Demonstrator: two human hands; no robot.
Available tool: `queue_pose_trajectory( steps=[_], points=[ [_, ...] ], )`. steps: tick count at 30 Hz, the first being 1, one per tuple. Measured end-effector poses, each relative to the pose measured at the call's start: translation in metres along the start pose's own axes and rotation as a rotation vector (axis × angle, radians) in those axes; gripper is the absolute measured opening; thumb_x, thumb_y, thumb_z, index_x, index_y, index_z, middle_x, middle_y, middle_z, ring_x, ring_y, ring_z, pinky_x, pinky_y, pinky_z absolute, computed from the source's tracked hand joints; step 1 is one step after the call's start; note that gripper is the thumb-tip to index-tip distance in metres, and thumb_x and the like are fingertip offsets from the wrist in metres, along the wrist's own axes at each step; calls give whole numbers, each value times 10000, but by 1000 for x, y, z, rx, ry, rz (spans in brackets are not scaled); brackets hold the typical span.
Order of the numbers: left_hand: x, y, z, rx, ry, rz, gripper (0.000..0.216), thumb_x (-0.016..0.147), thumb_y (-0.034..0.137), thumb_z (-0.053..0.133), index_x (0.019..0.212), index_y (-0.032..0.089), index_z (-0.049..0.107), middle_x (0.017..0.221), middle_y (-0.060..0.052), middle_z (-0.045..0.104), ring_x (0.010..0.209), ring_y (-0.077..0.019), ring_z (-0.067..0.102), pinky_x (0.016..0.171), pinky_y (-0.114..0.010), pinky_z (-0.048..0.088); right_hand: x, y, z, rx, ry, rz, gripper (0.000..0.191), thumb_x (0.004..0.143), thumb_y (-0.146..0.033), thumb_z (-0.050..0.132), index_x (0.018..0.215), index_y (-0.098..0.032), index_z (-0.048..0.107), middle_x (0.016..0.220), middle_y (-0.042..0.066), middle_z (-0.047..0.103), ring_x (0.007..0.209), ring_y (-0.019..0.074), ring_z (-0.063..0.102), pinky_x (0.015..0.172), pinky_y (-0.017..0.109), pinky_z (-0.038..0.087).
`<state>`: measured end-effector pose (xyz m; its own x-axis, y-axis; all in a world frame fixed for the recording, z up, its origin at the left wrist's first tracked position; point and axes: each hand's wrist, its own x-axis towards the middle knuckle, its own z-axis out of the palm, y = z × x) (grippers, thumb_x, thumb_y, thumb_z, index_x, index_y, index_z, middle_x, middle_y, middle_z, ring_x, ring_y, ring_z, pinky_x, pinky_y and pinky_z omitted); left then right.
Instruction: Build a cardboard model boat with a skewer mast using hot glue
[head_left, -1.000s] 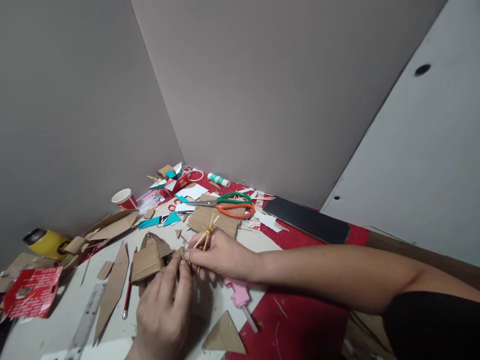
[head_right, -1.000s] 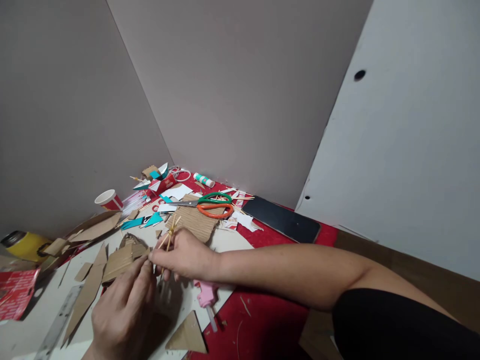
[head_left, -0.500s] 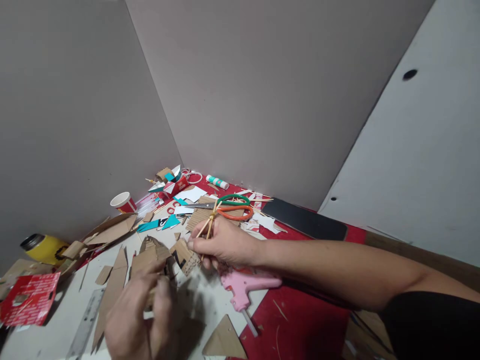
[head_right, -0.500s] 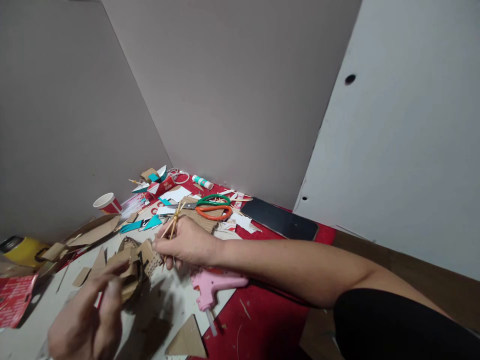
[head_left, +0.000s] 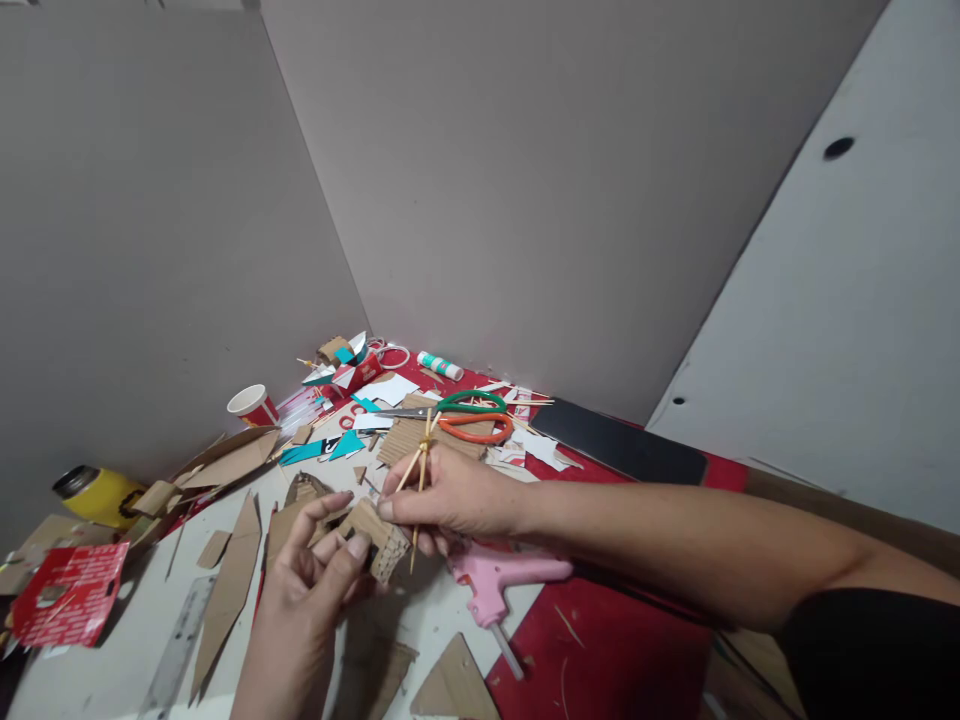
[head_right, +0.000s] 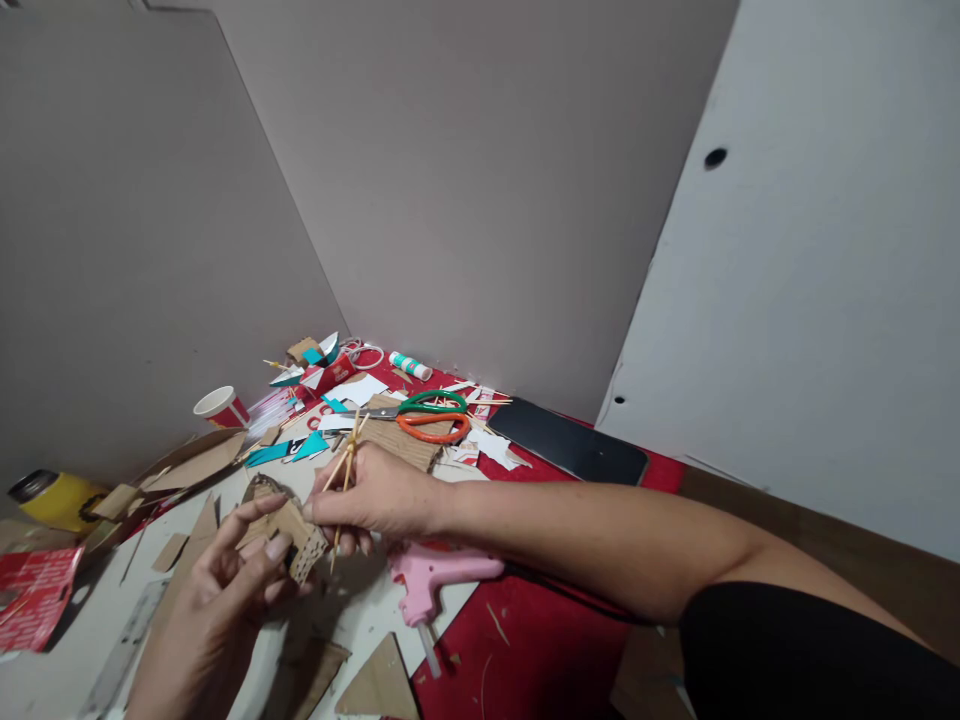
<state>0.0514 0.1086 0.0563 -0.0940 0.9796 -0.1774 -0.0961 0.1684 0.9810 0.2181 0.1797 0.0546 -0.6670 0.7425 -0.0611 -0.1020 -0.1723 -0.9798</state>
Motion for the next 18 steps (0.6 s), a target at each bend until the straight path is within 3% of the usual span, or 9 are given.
queue_pose_trajectory(
  steps=[4, 10, 15, 18],
  points=[
    [4, -3, -2, -30, -16, -13, 566, 653, 348, 817, 1131, 208, 548, 684, 16, 630, 589, -124, 588, 592, -250, 515, 0, -1, 0, -1, -46, -4, 136, 776, -171, 621, 655, -131, 573, 461, -75, 543, 320, 4, 434, 341, 107, 342],
    [5, -1, 0, -98, 32, 7, 518, 608, 286, 847, 1051, 200, 595, 522, 99, 497, 491, -92, 523, 556, -236, 527, -1, -3, 1, -2, -43, -5, 222, 782, -284, 681, 662, -140, 562, 507, -70, 569, 325, -9, 417, 332, 100, 320],
    [6, -1, 0, -111, 60, 4, 545, 591, 278, 858, 1066, 190, 605, 668, 48, 623, 515, -83, 540, 546, -226, 539, 1, 0, 1, -72, -23, -13, 184, 834, -276, 629, 725, -147, 557, 491, -69, 576, 319, 14, 445, 324, 110, 358],
    [6, -2, -2, -135, 54, -6, 524, 607, 270, 853, 1064, 190, 611, 668, 46, 624, 529, -82, 555, 577, -224, 554, 3, 0, 1, -69, 27, -13, 167, 867, -213, 559, 715, -145, 547, 487, -60, 573, 328, 31, 485, 309, 114, 370]
  ],
)
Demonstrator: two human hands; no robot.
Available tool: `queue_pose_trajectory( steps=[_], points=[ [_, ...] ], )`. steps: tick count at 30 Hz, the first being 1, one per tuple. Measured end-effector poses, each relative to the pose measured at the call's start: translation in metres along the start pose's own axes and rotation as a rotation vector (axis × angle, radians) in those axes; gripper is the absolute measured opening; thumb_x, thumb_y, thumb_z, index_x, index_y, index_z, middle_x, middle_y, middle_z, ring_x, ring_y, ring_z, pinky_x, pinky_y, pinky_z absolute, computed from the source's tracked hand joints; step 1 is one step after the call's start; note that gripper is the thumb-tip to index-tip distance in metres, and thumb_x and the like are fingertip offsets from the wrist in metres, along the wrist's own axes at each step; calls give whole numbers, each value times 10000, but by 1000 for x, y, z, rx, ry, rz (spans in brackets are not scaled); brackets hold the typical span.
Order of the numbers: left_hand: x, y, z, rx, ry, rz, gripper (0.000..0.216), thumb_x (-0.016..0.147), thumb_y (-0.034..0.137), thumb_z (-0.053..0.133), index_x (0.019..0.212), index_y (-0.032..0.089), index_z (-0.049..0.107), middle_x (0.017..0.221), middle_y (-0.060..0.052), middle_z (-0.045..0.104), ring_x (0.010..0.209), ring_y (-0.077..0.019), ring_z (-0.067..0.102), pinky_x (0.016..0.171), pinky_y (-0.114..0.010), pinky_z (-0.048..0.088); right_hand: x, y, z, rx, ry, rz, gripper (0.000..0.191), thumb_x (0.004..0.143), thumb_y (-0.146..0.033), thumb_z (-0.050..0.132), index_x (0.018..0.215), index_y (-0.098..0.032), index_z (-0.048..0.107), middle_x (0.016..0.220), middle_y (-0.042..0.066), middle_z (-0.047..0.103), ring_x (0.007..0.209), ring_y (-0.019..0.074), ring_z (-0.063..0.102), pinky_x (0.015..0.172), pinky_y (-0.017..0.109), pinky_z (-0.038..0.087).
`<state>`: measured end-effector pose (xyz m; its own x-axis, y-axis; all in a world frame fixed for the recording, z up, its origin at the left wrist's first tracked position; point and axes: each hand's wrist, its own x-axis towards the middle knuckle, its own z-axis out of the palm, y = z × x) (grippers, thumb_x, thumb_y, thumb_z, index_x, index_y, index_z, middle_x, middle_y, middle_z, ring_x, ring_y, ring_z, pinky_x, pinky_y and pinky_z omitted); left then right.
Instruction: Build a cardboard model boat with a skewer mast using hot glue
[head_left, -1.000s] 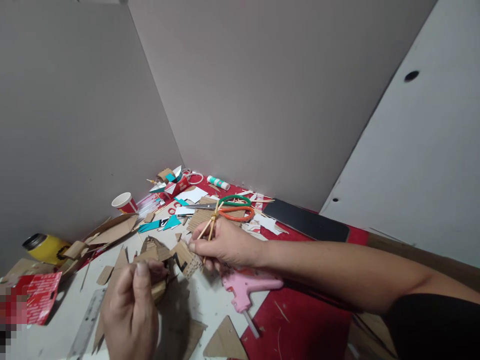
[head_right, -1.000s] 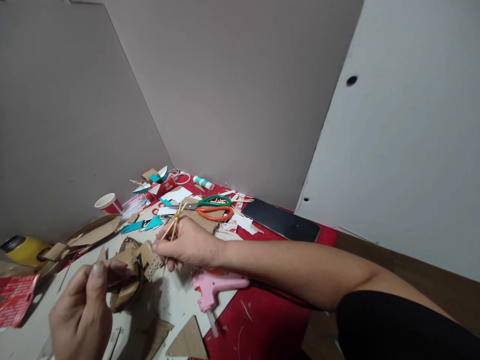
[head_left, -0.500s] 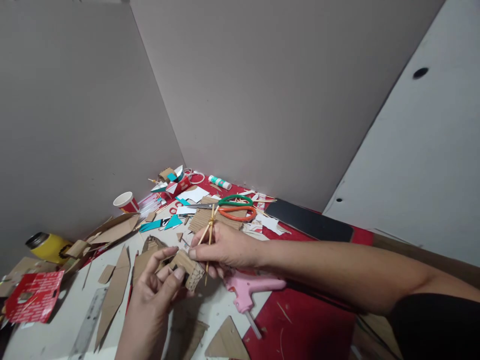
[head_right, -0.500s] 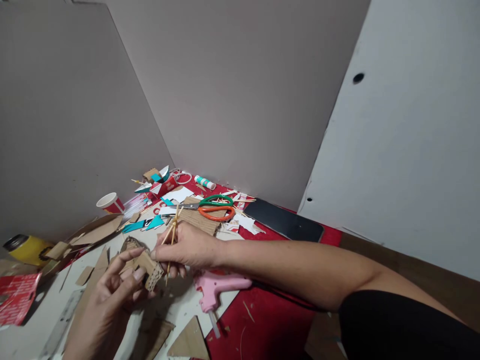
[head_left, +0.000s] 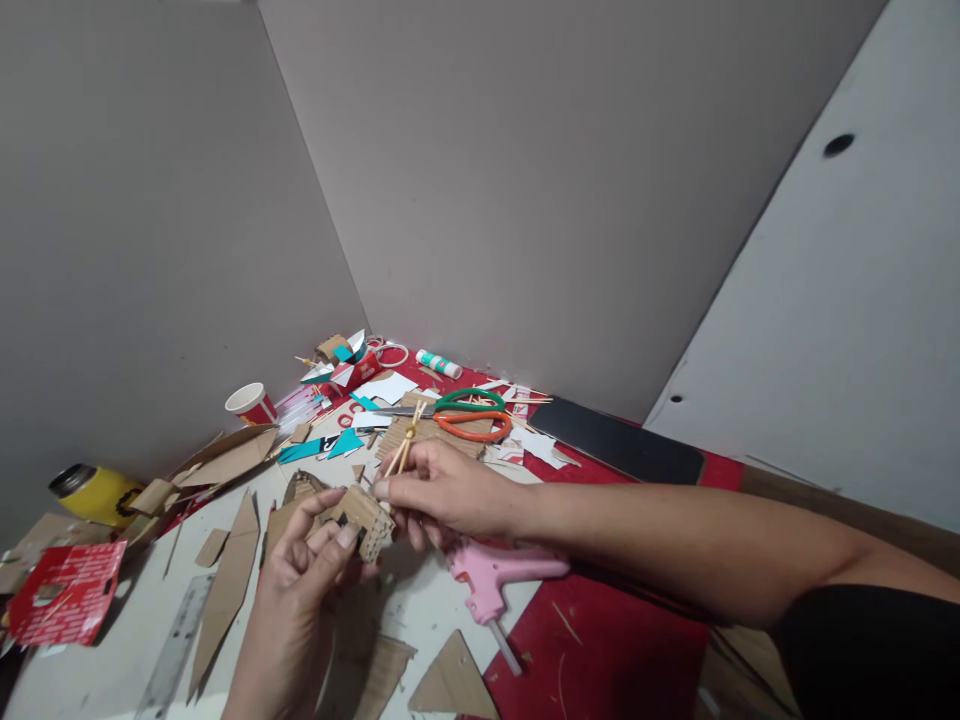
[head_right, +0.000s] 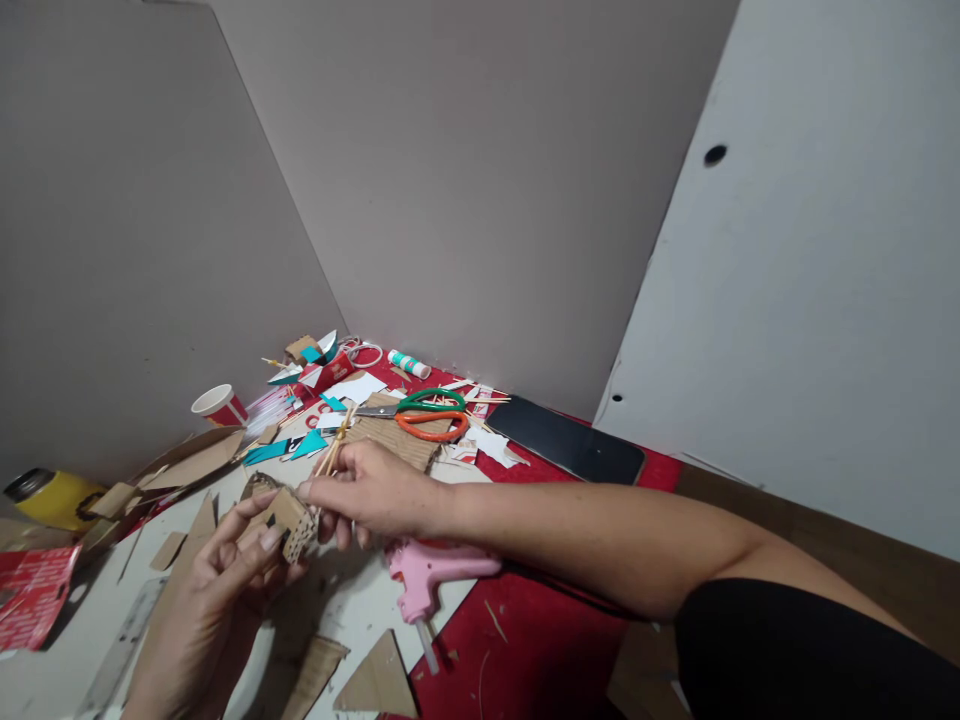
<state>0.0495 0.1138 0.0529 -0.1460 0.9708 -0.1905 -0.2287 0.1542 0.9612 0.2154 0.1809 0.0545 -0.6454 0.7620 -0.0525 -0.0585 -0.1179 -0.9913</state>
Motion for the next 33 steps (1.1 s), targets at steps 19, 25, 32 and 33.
queue_pose_trajectory(
  steps=[19, 25, 32, 33],
  points=[
    [-1, 10, -2, -214, 19, -144, 287, 698, 47, 659, 963, 155, 671, 918, -21, 667, 651, -123, 656, 540, -259, 613, 3, 10, -3, 120, 22, -122, 436, 743, -107, 605, 1141, -187, 447, 692, -33, 647, 478, 75, 592, 385, 132, 440],
    [3, 8, -7, -184, -100, -172, 306, 739, 102, 652, 1041, 145, 649, 934, -42, 663, 682, -129, 650, 539, -257, 613, -1, 8, -5, 39, -42, -103, 338, 798, -169, 621, 1134, -138, 595, 704, -6, 648, 525, 63, 593, 432, 135, 463],
    [7, 0, -10, -102, -235, -228, 241, 790, 146, 628, 1029, 170, 612, 773, -13, 630, 552, -91, 581, 516, -267, 598, 2, 13, -8, 34, -139, -120, 211, 875, -273, 571, 999, -137, 676, 677, -25, 625, 513, 54, 591, 437, 138, 472],
    [7, 0, -10, -90, -244, -229, 238, 793, 162, 632, 1029, 171, 608, 784, -15, 631, 547, -88, 575, 517, -269, 597, 1, 13, -9, 32, -145, -124, 216, 876, -284, 573, 989, -135, 680, 675, -25, 624, 509, 51, 587, 437, 135, 469]
  ],
)
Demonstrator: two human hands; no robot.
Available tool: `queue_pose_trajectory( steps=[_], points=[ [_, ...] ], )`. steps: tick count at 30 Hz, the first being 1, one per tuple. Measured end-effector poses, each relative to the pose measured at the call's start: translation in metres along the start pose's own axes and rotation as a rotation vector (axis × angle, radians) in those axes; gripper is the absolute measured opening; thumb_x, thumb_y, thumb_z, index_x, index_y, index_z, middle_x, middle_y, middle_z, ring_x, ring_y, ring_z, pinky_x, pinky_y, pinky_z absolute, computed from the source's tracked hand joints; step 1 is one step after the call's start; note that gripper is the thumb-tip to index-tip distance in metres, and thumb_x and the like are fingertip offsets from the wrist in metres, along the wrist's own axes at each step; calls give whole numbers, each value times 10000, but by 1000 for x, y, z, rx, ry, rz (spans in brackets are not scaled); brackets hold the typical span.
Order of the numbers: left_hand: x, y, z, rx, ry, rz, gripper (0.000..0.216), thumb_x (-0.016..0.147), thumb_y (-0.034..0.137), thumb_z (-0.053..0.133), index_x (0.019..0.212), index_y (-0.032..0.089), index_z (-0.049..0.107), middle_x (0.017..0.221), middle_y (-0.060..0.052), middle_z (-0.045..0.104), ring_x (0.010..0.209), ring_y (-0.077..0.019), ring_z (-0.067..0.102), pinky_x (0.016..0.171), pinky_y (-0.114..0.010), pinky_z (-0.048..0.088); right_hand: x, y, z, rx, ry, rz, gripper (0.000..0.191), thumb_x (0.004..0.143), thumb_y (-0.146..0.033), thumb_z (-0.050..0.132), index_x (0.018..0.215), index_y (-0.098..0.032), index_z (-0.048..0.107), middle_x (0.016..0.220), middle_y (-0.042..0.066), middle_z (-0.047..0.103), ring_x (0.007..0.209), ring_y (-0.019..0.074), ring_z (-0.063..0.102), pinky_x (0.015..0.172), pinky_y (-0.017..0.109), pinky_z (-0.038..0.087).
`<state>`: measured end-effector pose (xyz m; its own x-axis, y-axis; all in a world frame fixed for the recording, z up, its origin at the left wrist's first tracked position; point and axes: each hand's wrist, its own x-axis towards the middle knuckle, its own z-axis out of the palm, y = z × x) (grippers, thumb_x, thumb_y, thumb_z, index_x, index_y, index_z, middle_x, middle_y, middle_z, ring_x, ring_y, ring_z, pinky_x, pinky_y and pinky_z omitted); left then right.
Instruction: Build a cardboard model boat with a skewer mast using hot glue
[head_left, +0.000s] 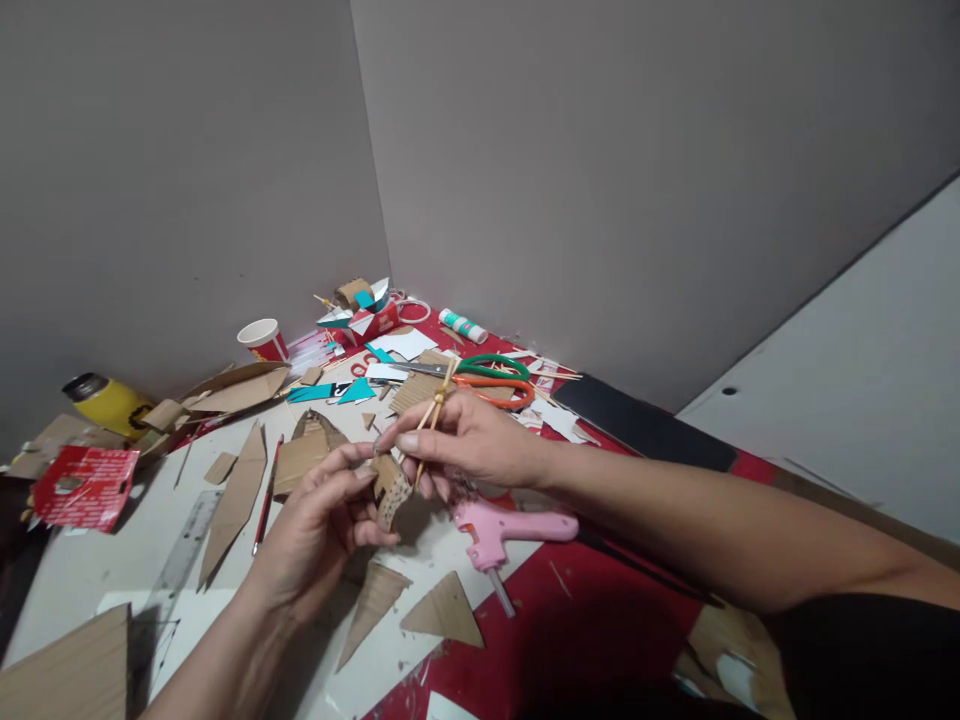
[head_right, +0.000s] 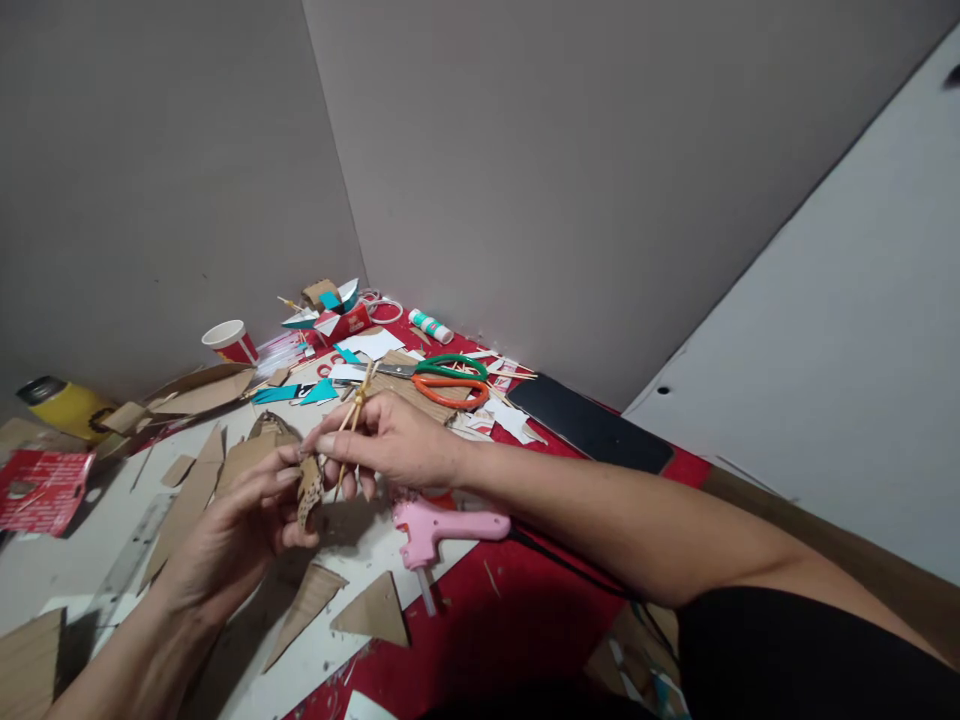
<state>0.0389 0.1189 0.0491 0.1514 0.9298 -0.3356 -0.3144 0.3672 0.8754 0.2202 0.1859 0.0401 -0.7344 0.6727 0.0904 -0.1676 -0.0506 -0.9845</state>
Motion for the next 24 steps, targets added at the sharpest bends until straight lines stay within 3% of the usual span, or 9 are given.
queue_pose_trajectory(
  steps=[10, 16, 21, 24],
  points=[
    [0, 1, 0, 172, -4, 0, 263, 735, 359, 714, 913, 184, 630, 645, 18, 619, 428, -96, 545, 428, -229, 521, -3, 1, 5, 35, -28, 33, 228, 867, -291, 608, 1003, -132, 700, 685, -19, 632, 513, 39, 589, 445, 120, 458],
    [-2, -2, 4, 235, 27, 23, 259, 785, 423, 654, 847, 173, 619, 565, 34, 586, 395, -87, 525, 405, -186, 453, -2, 6, 6, 104, -1, -25, 240, 862, -312, 616, 988, -126, 702, 690, -8, 648, 505, 40, 595, 435, 115, 458],
    [-5, -2, 7, 205, 99, 14, 338, 794, 512, 598, 857, 181, 573, 573, -23, 659, 429, -141, 581, 450, -237, 471, 2, 4, 2, 105, 92, -90, 233, 848, -324, 630, 952, -127, 700, 686, -4, 652, 506, 60, 610, 409, 134, 467],
    [-9, -2, 9, 303, 195, 141, 374, 824, 541, 553, 926, 182, 572, 615, -34, 681, 465, -135, 586, 483, -230, 460, 3, -1, -1, 105, 166, -102, 227, 845, -326, 636, 933, -125, 692, 662, -2, 654, 476, 64, 604, 404, 144, 468]
  ],
)
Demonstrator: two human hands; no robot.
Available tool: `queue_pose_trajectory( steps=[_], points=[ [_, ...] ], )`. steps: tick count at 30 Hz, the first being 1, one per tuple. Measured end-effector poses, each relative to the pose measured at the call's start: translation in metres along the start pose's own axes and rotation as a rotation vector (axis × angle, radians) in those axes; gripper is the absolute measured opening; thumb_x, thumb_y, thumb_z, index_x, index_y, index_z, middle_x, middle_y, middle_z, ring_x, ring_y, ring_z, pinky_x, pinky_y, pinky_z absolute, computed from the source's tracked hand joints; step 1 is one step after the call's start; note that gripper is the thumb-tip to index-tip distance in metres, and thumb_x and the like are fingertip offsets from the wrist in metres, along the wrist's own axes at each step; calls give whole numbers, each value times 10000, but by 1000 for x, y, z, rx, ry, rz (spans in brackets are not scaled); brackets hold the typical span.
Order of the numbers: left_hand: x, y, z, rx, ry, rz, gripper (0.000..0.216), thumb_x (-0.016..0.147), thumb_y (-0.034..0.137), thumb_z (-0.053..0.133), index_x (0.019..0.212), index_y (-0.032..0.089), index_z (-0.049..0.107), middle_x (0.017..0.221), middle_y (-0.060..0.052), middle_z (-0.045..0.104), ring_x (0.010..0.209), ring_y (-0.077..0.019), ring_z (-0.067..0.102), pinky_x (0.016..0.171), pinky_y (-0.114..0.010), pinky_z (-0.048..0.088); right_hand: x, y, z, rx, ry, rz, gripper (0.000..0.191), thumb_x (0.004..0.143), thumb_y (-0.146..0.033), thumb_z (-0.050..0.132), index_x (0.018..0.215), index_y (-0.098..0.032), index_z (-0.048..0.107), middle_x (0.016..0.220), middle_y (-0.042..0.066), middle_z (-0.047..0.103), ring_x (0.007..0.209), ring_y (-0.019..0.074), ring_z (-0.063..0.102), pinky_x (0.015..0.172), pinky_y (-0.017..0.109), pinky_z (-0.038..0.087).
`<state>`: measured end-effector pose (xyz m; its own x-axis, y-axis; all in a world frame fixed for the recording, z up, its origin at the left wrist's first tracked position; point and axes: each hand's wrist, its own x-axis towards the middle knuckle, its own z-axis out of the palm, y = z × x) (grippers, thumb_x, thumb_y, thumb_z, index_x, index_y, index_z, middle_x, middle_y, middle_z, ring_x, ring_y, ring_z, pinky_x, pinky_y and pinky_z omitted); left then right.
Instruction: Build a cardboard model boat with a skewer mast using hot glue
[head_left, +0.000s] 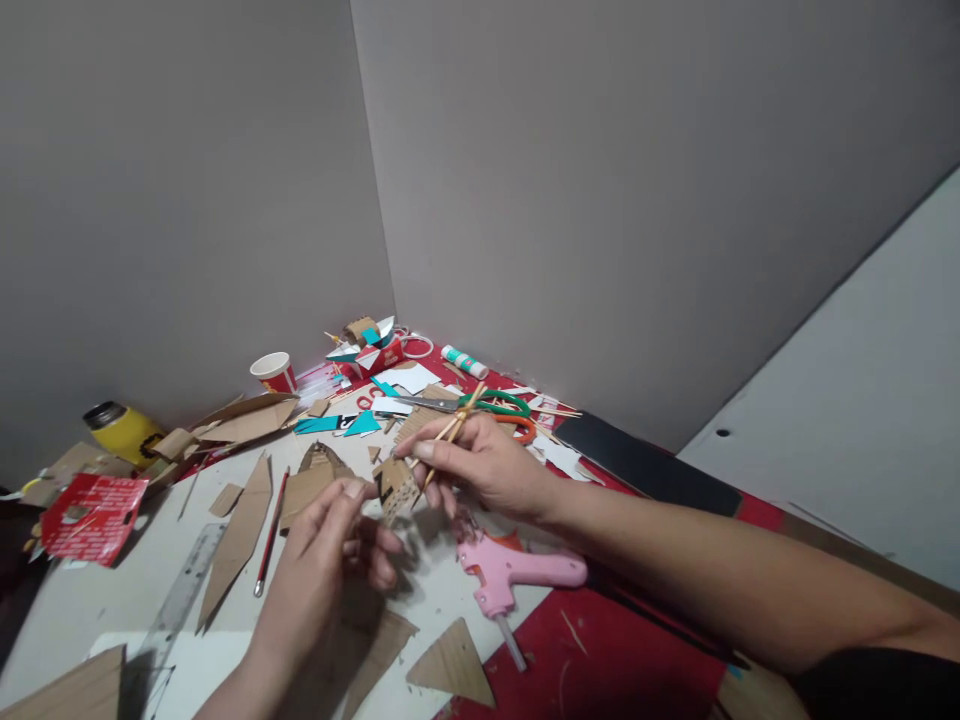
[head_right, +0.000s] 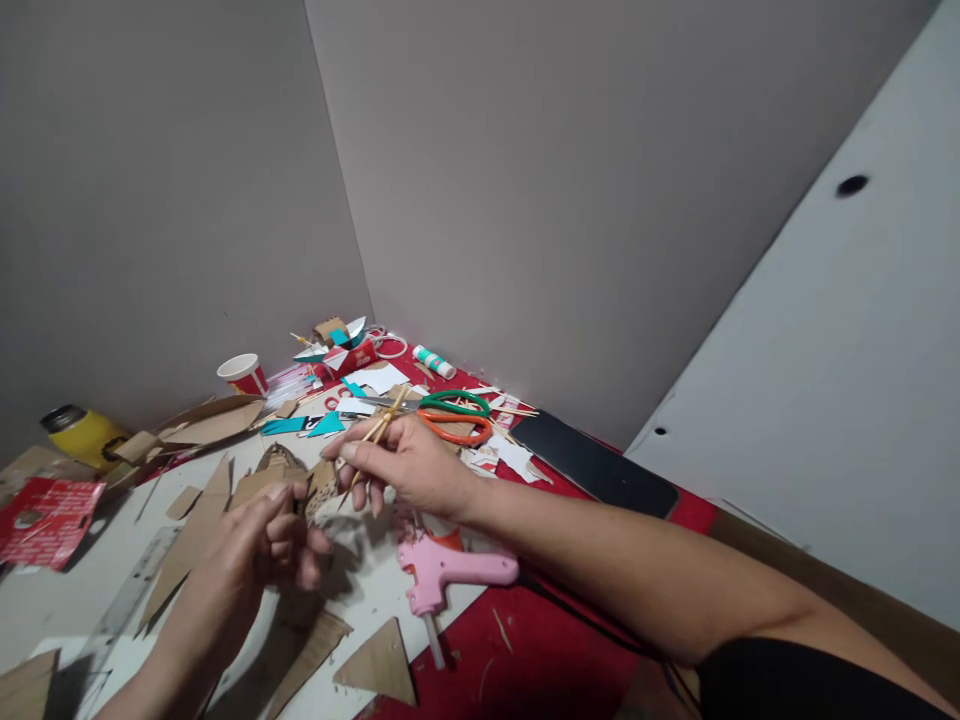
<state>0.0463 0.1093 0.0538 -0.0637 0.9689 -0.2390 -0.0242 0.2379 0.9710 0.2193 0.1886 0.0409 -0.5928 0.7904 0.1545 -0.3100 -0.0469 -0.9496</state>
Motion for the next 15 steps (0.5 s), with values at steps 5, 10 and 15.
queue_pose_trajectory(
  steps=[5, 10, 15],
  points=[
    [-5, -12, -3, 503, 187, 567, 280, 900, 388, 516, 1088, 188, 570, 874, -67, 690, 713, -166, 642, 657, -287, 518, -2, -4, -1, 5, 70, -7, 289, 847, -388, 643, 971, -129, 678, 646, 11, 668, 442, 71, 584, 393, 157, 460],
    [-7, -28, -8, 907, 216, 1173, 521, 814, 226, 631, 1294, 140, 445, 1145, -158, 642, 1055, -260, 612, 864, -385, 521, -6, -1, 2, 19, 9, 35, 279, 851, -390, 648, 987, -149, 678, 608, -9, 649, 408, 70, 574, 371, 160, 427],
    [-19, -12, -6, 819, 240, 1128, 374, 856, 196, 580, 1223, 161, 515, 1093, -111, 663, 990, -204, 625, 833, -320, 517, -7, -1, 2, -11, 37, 45, 300, 842, -410, 654, 1006, -160, 681, 608, -5, 645, 414, 81, 585, 356, 159, 406]
  ],
)
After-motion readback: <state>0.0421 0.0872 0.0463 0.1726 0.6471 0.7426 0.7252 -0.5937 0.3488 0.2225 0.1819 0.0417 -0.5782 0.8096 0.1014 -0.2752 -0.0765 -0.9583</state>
